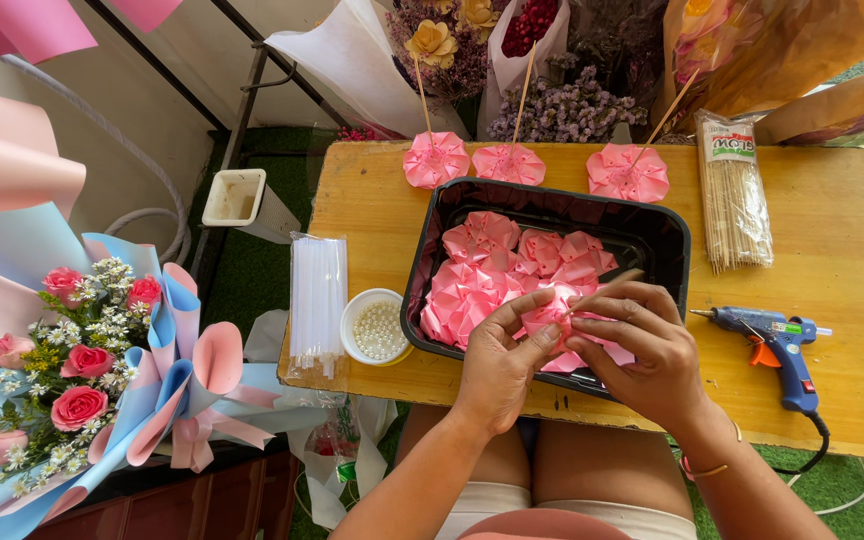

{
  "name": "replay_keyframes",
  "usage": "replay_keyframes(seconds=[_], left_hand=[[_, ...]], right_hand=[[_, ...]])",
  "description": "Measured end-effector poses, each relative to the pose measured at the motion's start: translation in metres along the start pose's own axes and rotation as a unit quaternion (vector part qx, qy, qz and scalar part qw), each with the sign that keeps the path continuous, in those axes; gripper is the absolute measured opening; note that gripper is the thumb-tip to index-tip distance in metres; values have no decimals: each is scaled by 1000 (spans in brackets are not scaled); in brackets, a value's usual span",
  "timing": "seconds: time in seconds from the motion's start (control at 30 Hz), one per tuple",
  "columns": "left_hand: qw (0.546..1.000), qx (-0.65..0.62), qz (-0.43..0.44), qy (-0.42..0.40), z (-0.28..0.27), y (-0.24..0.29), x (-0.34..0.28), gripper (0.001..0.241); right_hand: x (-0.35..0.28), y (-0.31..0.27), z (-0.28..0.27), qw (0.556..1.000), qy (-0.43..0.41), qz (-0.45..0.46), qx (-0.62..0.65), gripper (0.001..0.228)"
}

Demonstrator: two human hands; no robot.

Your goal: The person constructs ribbon flowers by hand using a glue gun. The person applies glue to pink ribbon petals, attaches them to a wooden skewer, and layers the petals to form a rose shape.

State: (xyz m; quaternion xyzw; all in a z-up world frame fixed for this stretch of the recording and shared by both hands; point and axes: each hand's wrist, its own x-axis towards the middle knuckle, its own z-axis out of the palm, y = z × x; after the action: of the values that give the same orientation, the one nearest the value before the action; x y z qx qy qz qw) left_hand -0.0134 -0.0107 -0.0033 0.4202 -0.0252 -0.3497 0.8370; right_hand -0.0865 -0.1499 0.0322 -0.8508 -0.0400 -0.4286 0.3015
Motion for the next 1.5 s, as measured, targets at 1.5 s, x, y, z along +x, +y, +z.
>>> replay_keyframes(seconds=[1.5], left_hand=[[985,107,116,63,-91,5,124,56]], right_hand=[[-7,103,33,917,-347,197,-31,18]])
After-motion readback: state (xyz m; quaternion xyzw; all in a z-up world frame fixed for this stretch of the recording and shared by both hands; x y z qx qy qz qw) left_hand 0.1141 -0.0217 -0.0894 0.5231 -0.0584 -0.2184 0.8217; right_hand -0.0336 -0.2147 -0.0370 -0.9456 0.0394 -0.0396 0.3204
